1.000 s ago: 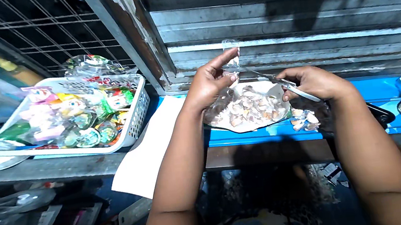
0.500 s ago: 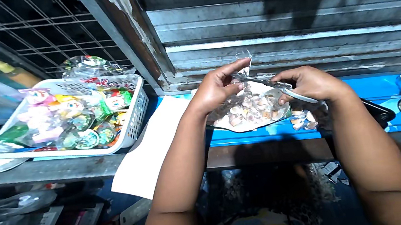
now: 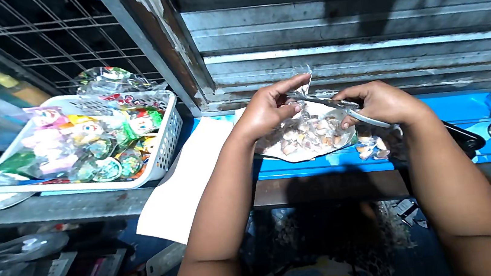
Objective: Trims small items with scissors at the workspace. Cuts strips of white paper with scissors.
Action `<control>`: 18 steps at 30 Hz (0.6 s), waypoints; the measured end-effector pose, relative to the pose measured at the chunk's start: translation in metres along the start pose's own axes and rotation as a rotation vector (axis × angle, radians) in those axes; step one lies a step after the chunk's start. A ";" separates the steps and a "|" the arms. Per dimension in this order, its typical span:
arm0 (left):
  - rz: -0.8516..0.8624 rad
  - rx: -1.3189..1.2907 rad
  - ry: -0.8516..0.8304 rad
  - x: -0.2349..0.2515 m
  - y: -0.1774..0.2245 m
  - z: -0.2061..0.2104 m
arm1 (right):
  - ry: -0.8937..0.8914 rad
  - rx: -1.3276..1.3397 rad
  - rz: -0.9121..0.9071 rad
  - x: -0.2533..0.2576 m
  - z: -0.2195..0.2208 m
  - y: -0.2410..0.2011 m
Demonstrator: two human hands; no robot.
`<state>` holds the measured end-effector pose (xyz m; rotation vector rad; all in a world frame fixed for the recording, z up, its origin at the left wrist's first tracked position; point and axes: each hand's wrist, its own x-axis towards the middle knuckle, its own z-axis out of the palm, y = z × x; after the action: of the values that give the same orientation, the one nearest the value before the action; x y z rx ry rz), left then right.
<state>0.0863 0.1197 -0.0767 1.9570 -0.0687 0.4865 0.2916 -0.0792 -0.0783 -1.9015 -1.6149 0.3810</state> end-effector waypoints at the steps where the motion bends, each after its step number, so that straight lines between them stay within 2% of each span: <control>1: -0.007 0.002 0.000 0.000 0.001 0.001 | 0.002 -0.003 -0.003 0.000 0.000 0.000; 18: 0.000 0.000 -0.009 0.000 0.000 0.000 | 0.014 -0.036 -0.005 0.000 0.000 0.001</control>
<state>0.0864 0.1194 -0.0764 1.9598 -0.0747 0.4776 0.2926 -0.0788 -0.0794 -1.9217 -1.6274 0.3378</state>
